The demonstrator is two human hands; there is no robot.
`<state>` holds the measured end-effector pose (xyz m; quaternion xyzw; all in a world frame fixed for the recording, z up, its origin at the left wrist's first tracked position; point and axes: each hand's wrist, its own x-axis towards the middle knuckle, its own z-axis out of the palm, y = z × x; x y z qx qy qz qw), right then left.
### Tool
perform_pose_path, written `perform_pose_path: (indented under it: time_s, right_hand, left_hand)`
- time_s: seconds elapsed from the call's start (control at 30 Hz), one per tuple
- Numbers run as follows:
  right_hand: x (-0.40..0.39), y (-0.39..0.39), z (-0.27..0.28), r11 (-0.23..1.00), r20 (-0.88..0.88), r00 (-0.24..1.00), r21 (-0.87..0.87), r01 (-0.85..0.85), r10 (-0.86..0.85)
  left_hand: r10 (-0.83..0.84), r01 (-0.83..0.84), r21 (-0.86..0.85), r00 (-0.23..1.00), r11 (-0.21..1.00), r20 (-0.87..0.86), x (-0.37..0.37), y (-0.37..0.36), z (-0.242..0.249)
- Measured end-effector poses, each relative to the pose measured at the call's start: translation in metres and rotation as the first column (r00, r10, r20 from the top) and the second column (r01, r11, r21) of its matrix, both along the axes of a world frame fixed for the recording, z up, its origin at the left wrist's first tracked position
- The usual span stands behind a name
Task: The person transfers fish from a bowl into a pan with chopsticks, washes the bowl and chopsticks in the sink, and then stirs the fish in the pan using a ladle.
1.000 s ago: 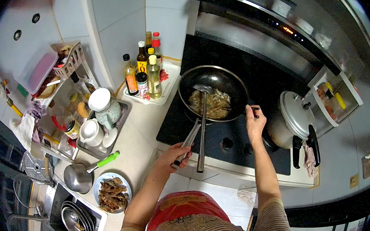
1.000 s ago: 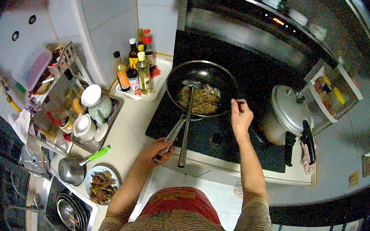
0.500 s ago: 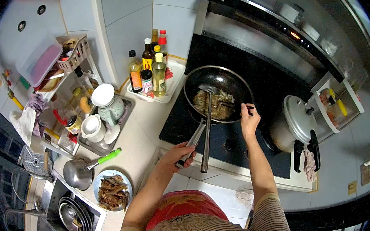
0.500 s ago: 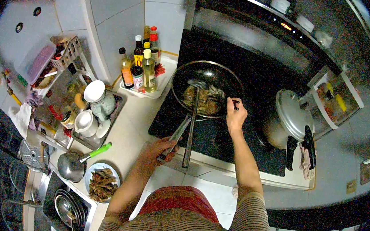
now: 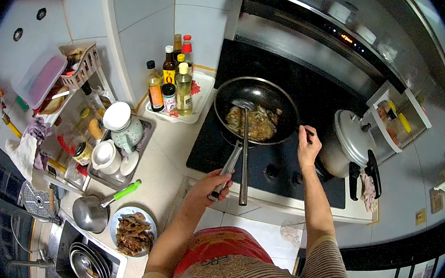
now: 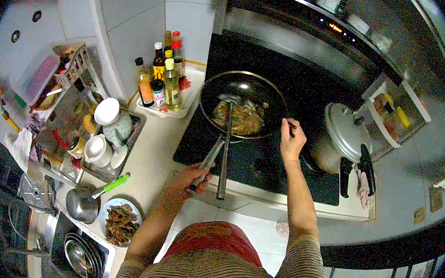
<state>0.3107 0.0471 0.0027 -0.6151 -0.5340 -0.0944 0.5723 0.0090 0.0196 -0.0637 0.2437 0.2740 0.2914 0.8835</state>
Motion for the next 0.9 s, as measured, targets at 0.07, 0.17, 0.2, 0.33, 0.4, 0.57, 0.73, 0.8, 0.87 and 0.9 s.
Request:
perform_pose_path:
  time_s: [0.07,0.17,0.2,0.33,0.4,0.57,0.73,0.8,0.87,0.9]
  right_hand:
    - [0.003,-0.002,-0.007,0.999,0.227,0.974,0.036,-0.027,0.018]
    - [-0.005,-0.014,-0.01,0.991,0.304,0.946,-0.111,-0.08,0.11]
    - [-0.008,-0.019,-0.008,0.986,0.284,0.955,-0.159,-0.041,0.085]
    - [-0.007,-0.028,0.008,0.991,-0.004,0.999,-0.128,-0.037,0.037]
    - [-0.003,-0.027,0.017,0.988,-0.092,0.996,-0.156,-0.01,-0.005]
    - [-0.01,-0.01,-0.002,0.991,-0.018,0.999,-0.134,-0.032,0.03]
    - [-0.008,-0.006,-0.002,0.954,0.151,0.987,-0.285,0.093,-0.051]
    - [-0.009,-0.006,0.009,0.969,0.184,0.982,-0.23,0.092,-0.049]
    - [-0.018,-0.007,0.023,0.964,0.046,0.998,-0.258,0.059,-0.049]
    - [-0.02,-0.005,0.023,0.971,-0.008,1.0,-0.237,0.022,-0.024]
  left_hand:
    - [0.005,-0.005,0.005,1.0,1.0,-0.002,-0.001,-0.001,0.003]
    - [0.003,-0.003,0.0,1.0,1.0,-0.006,-0.001,-0.001,0.005]
    - [0.004,-0.004,0.009,1.0,1.0,-0.004,-0.002,-0.001,0.007]
    - [0.013,-0.013,0.024,1.0,1.0,0.002,-0.003,-0.003,0.011]
    - [0.009,-0.009,0.01,1.0,1.0,0.012,-0.002,-0.004,0.01]
    - [0.007,-0.007,-0.001,1.0,1.0,-0.016,-0.004,-0.004,0.014]
    - [-0.004,0.006,0.025,0.999,1.0,-0.045,-0.004,-0.002,0.018]
    - [-0.004,0.006,0.042,0.999,0.999,-0.044,-0.004,-0.002,0.013]
    - [-0.001,0.003,0.052,0.999,0.999,-0.046,-0.002,-0.001,0.008]
    - [-0.001,0.003,0.049,0.999,0.999,-0.055,-0.002,-0.001,0.009]
